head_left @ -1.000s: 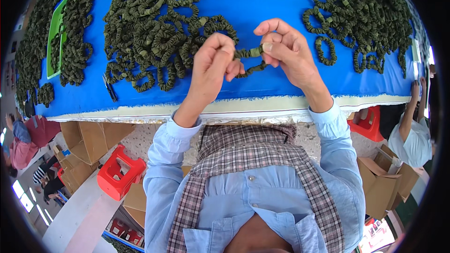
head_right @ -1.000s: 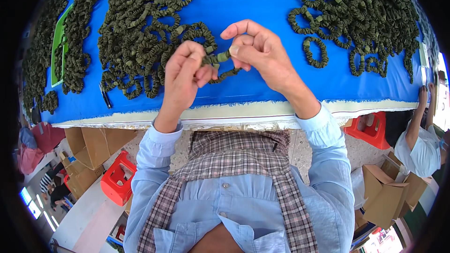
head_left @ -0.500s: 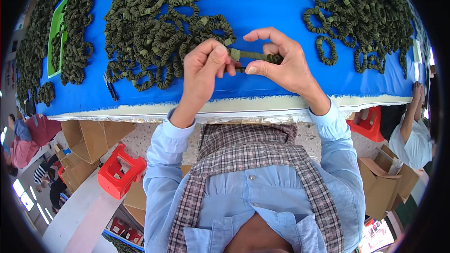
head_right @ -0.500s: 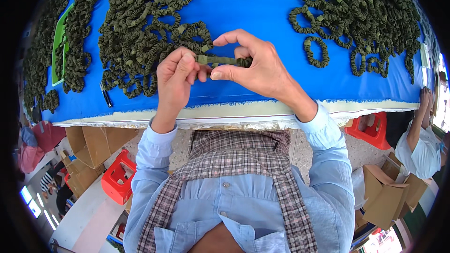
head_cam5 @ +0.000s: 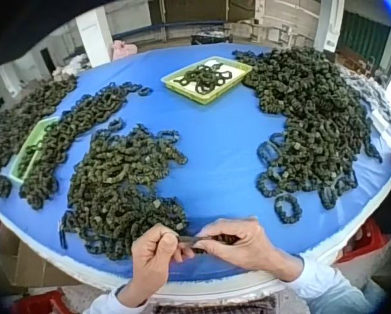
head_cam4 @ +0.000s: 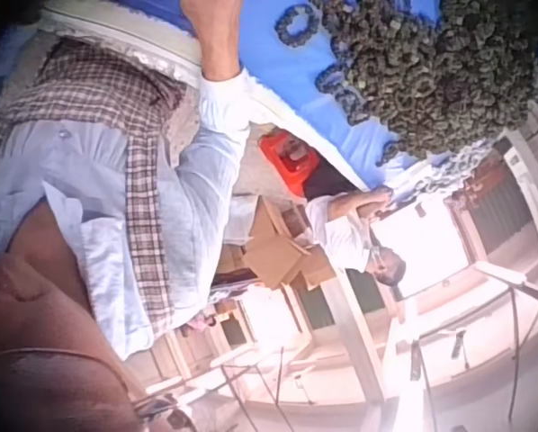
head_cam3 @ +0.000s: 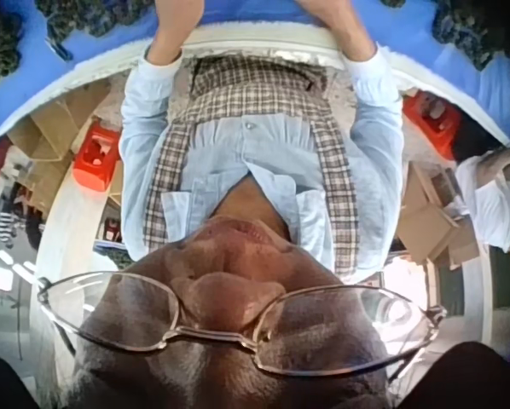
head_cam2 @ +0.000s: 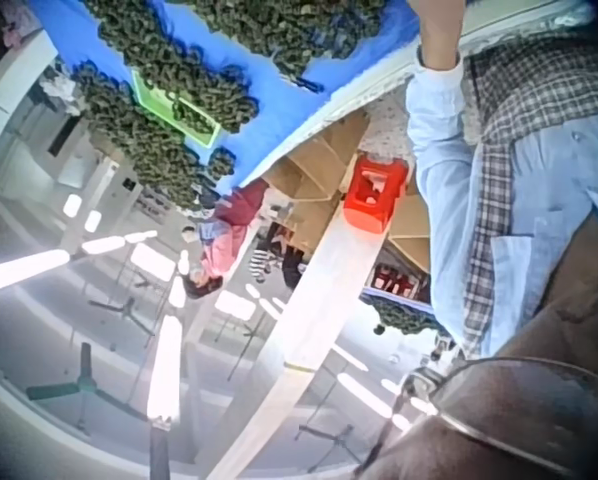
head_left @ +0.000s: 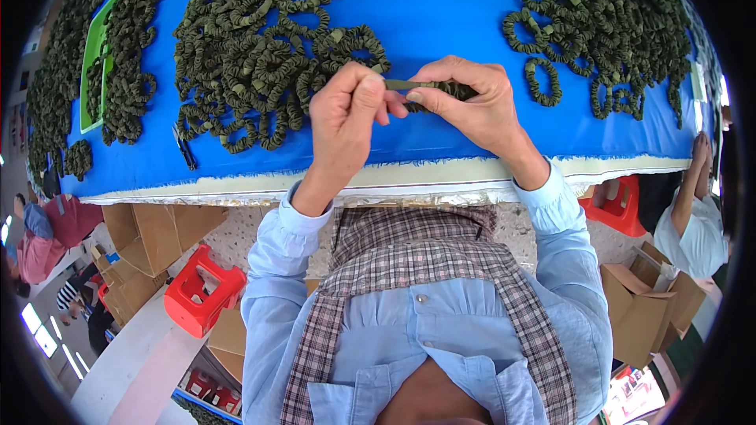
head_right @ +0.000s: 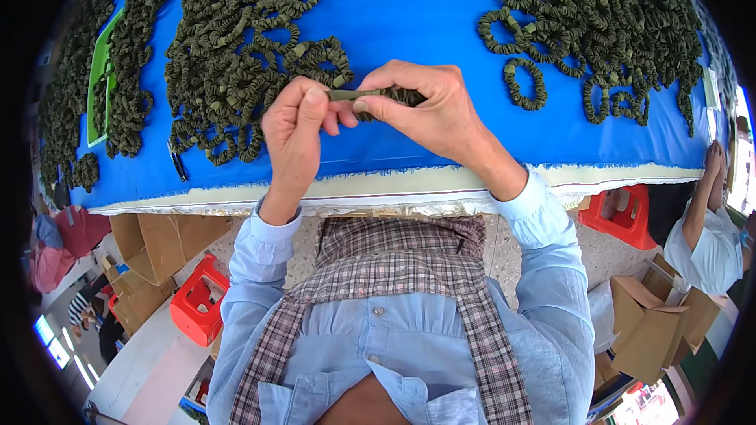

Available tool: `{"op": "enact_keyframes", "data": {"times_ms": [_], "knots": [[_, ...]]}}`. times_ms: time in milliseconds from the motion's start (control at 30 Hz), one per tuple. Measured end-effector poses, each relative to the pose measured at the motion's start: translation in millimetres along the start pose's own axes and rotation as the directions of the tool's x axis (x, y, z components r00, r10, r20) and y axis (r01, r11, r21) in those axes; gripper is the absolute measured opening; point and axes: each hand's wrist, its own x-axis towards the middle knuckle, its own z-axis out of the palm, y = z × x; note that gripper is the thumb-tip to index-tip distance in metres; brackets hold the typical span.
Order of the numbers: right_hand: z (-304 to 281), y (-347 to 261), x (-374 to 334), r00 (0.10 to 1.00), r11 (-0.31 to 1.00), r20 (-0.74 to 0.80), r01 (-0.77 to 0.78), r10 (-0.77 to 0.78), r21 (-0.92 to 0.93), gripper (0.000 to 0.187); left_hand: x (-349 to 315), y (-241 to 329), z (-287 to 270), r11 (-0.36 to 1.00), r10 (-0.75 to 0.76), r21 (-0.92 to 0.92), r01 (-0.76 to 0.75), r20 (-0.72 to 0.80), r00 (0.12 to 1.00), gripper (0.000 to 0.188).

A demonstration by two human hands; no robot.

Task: The person repeatedly picks up green coiled cord segments from a blue table, joins them end-to-end by hand, and uses small scissors to trim the ends. The person places the finished joined segments back onto the table. Another person briefly adds more cord segments to the table.

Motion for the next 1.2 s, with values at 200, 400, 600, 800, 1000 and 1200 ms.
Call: {"op": "enact_keyframes", "data": {"times_ms": [200, 400, 600, 800, 1000, 1200], "knots": [[-11, -5, 3, 0.998, 0.996, 0.054, -0.031, 0.036, -0.085, 0.025, -4, -6, -4, 0.99, 0.002, -0.14, -0.007, -0.035, 0.999, 0.023], [-3, -9, 3, 0.983, 0.999, 0.18, 0.014, -0.022, 0.048, 0.045, 4, 11, -4, 0.977, -0.206, 0.099, 0.19, 0.197, 0.959, 0.017], [-1, -7, 2, 0.986, 0.991, 0.097, -0.136, 0.135, -0.004, 0.043, 4, -7, -3, 0.981, -0.076, 0.191, 0.038, 0.197, 0.977, 0.012], [1, -3, 2, 0.918, 0.57, 0.178, -0.363, 0.354, 0.737, 0.035, 1, 1, 8, 0.93, -0.163, -0.308, 0.203, 0.151, 0.975, 0.015], [-16, -7, 4, 0.885, 0.092, 0.289, -0.343, 0.365, 0.935, 0.022, -2, 4, -7, 0.699, -0.214, -0.67, 0.249, 0.136, 0.967, 0.018], [-23, -12, 5, 0.886, 0.51, 0.325, -0.457, 0.33, 0.729, 0.013, -5, 4, -7, 0.746, -0.231, -0.616, 0.252, 0.116, 0.966, 0.017]]}}
